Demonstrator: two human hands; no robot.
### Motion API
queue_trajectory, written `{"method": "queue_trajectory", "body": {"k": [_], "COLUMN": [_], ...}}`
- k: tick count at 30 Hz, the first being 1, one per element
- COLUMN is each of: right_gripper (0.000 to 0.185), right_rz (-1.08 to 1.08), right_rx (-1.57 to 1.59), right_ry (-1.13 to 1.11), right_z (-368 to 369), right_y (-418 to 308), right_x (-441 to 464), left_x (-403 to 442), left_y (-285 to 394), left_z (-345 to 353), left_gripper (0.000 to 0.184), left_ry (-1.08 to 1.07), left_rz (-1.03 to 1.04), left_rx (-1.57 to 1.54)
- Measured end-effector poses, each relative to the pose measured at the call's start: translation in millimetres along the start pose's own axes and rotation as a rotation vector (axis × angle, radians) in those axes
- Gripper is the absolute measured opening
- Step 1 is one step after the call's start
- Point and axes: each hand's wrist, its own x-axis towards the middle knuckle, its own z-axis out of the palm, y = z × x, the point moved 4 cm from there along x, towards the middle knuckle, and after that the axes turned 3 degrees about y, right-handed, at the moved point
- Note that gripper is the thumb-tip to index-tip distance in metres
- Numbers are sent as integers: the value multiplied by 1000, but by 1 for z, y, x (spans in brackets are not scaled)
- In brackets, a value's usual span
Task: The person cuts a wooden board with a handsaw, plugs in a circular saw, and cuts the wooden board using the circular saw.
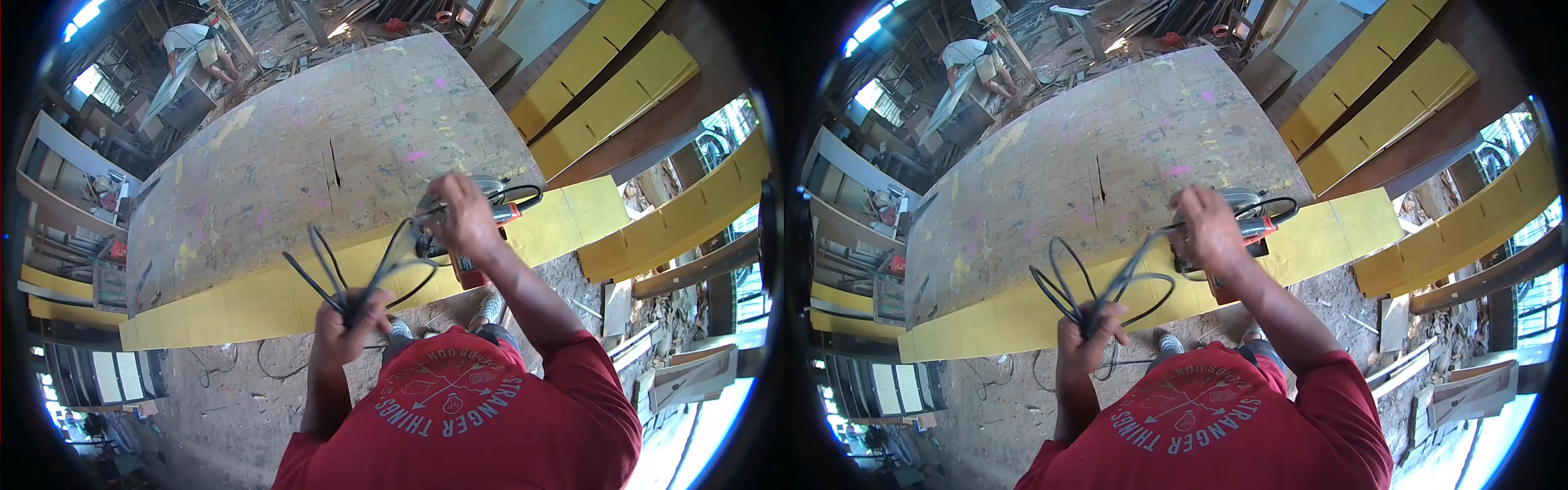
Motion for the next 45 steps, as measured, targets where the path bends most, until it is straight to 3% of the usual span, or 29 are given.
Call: {"method": "queue_trajectory", "body": {"k": [2,4,5,6,7,9,10,11,12,13,14,15,16,17,19,23,25,27,29,30,31,33,34,37,39,41,43,45], "right_gripper": [40,25,17,14,18,27,28,26,23,25,27,31,34,35,36,29,27,21,18,16,18,22,26,21,20,16,11,9], "right_rz": [61,198,166,316,299,482,583,425,886,976,1218,1218,917,582,486,610,562,263,-98,-146,-184,-329,-229,-116,272,648,646,1026], "right_rx": [-102,-154,-327,-347,-356,-515,-608,-567,-3,201,580,648,618,765,871,1370,1473,1303,804,503,358,-391,-672,-912,-800,-726,-663,-616], "right_ry": [181,335,377,406,411,156,-6,-290,-446,-681,-821,-902,-1082,-982,-1075,-323,32,432,785,928,974,1072,1100,1148,1151,966,717,447], "right_z": [-18,-52,-75,-102,-127,-150,-149,-131,-116,-99,-71,-45,-39,0,34,43,24,-33,-109,-144,-171,-214,-226,-261,-263,-261,-240,-199], "right_y": [29,81,115,131,153,204,230,284,282,252,234,182,108,100,43,-15,-7,1,9,14,4,-4,-5,3,19,50,85,39], "right_x": [21,25,18,6,-11,-73,-113,-166,-207,-231,-258,-261,-222,-243,-197,-92,-41,3,23,20,15,-4,-20,-75,-136,-213,-299,-320], "left_x": [4,14,17,21,24,26,25,24,21,18,15,14,10,7,-2,-16,-23,-28,-30,-30,-29,-28,-25,-18,-13,-13,-13,-15], "left_y": [22,20,16,9,-2,-26,-29,-29,-28,-25,-22,-18,-14,-9,12,35,37,34,26,22,17,8,7,5,-1,-8,-17,-29], "left_z": [24,42,50,56,63,74,75,76,75,72,62,51,41,31,11,-30,-45,-53,-52,-49,-41,-26,-21,-23,-32,-36,-35,-31], "left_gripper": [18,18,18,19,19,20,22,21,21,21,26,25,25,25,30,49,54,59,63,59,56,50,48,43,41,40,38,34], "left_ry": [-176,-237,-267,-253,-257,-265,-308,-308,-308,-305,-308,-277,-250,-226,-221,-325,-330,-309,-264,-259,-274,-304,-333,-439,-521,-590,-672,-764], "left_rz": [-25,-42,-52,-114,-89,-44,-129,-185,-242,-301,-411,-392,-375,-359,-330,-24,1,-15,-71,-120,-177,-288,-290,-301,-315,-340,-320,-261], "left_rx": [135,174,193,240,247,257,274,227,181,135,133,79,29,-20,-156,-295,-352,-338,-260,-179,-95,71,92,143,161,103,120,202]}}
